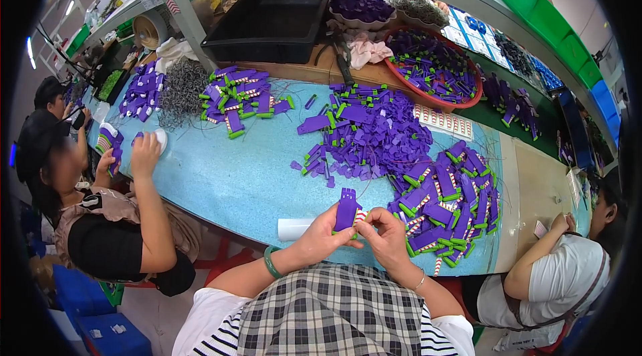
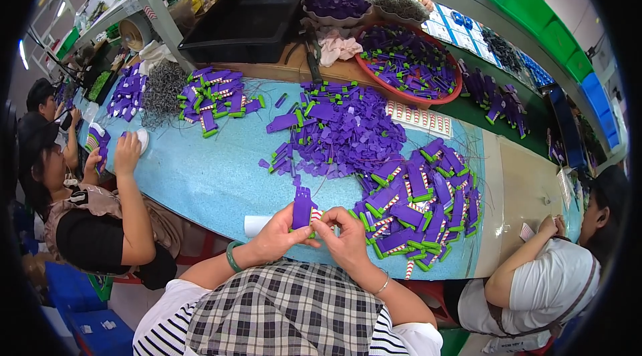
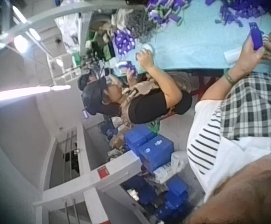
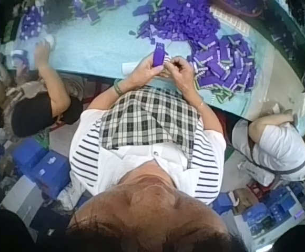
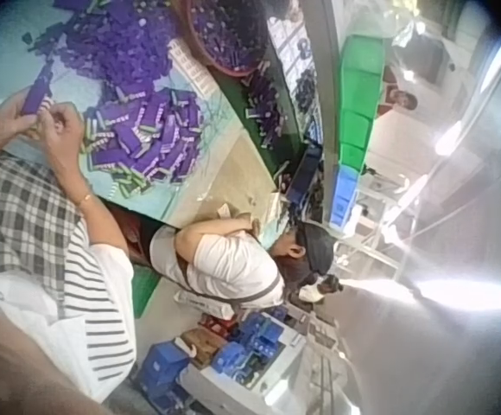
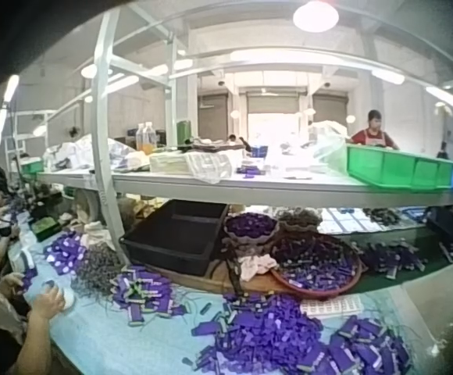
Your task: The person assembles plastic components by attaching patterned stickers and small pieces onto plastic parts, then applies liquid adhesive from a squeeze bottle to a component.
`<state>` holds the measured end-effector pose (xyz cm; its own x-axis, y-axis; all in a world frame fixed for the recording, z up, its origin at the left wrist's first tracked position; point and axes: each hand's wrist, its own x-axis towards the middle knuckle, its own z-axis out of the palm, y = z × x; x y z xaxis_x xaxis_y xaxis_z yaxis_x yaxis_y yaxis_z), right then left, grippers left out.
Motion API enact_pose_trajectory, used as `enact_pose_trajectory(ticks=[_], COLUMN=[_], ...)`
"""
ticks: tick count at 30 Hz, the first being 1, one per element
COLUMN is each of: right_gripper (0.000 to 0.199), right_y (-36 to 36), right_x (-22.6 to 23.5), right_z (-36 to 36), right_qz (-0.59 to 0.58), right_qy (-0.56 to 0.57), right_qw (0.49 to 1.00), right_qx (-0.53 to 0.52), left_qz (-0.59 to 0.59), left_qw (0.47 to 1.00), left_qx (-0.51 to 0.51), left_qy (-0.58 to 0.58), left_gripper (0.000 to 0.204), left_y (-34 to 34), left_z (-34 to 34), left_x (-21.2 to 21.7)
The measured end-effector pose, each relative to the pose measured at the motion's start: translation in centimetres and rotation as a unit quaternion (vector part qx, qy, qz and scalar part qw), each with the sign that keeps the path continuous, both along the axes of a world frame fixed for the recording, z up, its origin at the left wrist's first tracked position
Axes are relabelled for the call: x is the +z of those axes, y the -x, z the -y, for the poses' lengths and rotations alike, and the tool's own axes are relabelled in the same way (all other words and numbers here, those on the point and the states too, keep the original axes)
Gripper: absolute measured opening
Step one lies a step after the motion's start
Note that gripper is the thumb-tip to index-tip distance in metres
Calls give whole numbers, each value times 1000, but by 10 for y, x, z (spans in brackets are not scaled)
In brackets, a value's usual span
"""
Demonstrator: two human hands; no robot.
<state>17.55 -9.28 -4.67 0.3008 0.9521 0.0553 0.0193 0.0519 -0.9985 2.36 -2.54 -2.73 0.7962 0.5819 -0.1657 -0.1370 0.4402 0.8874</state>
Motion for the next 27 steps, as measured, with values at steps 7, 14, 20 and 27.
enact_pose_trajectory(ticks=[7, 14, 20, 27], right_gripper=[17, 23, 61, 27], right_y=[0, -9, -14, -7], right_x=[26, 23, 19, 31], right_z=[-2, -8, -15, -9], right_qz=[252, 282, 208, 8], right_qy=[-155, -109, -9, 21], right_qw=[953, 953, 961, 984], right_qx=[-61, -4, 183, 176], left_qz=[42, 37, 60, 193], left_qw=[999, 986, 950, 838], left_qx=[-25, -6, -127, -334], left_qy=[4, -160, 280, 387], left_gripper=[31, 29, 37, 36], left_y=[1, 1, -8, -10], left_z=[6, 2, 10, 3], left_x=[-9, -7, -9, -25])
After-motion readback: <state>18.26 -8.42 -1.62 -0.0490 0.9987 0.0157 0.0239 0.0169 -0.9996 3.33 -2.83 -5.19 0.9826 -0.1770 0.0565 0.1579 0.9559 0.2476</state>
